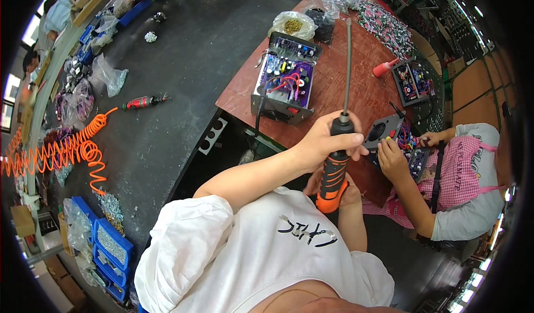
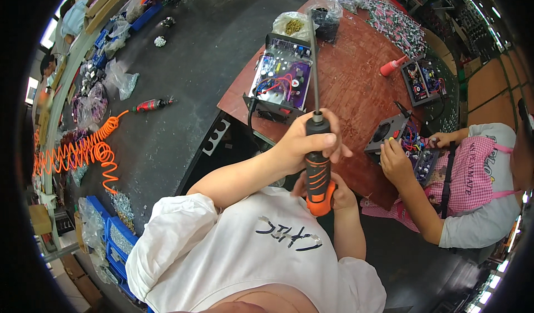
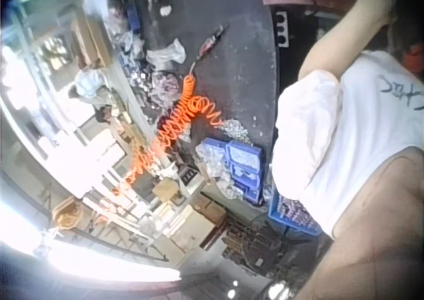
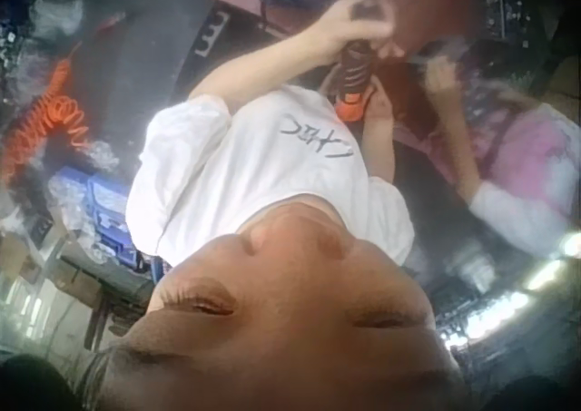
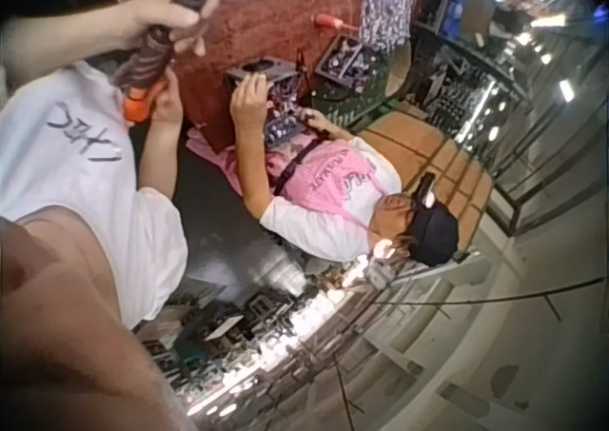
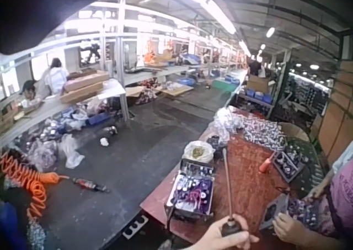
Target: The person uses a cordless screwdriver to fasten screws into the metal casing of an electronic device containing a purple circuit board. They handle the device, reposition it on the workbench, and insert a small component into the assembly.
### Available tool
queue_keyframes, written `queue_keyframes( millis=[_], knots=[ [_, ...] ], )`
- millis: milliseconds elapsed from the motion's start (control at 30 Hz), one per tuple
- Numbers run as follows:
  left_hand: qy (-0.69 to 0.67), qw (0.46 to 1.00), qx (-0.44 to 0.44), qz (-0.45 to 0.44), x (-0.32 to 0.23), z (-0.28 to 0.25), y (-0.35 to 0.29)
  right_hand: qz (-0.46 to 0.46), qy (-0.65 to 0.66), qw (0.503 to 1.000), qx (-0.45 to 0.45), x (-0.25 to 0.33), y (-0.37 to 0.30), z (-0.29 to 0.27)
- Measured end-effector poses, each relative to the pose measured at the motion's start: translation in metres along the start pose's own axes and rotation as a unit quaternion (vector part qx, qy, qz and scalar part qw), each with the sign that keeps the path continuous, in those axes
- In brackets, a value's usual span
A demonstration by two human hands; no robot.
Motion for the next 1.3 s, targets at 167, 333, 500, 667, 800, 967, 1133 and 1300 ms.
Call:
queue_keyframes(
  millis=[167,333,500,667,800,967,1133,1300],
  knots=[
    [-0.106,0.992,-0.024,0.066,0.009,-0.016,0.000,-0.063,-0.051,0.997,-0.019,0.019,0.001,0.023],
    [-0.244,0.962,-0.076,0.096,0.004,-0.020,0.014,-0.098,-0.072,0.942,-0.314,0.022,-0.063,-0.066],
    [-0.233,0.964,-0.099,0.077,0.007,-0.015,0.023,-0.155,-0.480,0.749,-0.429,0.052,-0.099,-0.038],
    [-0.294,0.945,-0.061,0.126,-0.015,-0.034,0.021,-0.216,-0.486,0.817,-0.222,0.082,-0.150,0.059],
    [-0.315,0.933,-0.041,0.169,-0.021,-0.027,0.028,0.017,-0.473,0.877,-0.086,0.011,-0.085,0.079],
    [-0.315,0.936,-0.104,0.116,0.021,-0.005,0.031,-0.173,-0.667,0.645,-0.330,0.011,-0.071,-0.006],
    [-0.261,0.946,-0.193,0.004,0.065,0.012,0.009,-0.563,-0.437,0.642,-0.282,0.076,-0.052,0.071],
    [-0.371,0.921,-0.105,-0.053,0.085,0.047,0.007,-0.598,-0.489,0.581,-0.258,0.092,-0.063,0.095]
  ],
)
Point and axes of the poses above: each hand's wrist, its own y-axis towards the middle knuckle, its own z-axis out of the palm, x = y × z, the point moved 8 cm from there along y, towards the middle knuckle, and after that the axes turned 15 degrees about x, right-handed, at the moved point
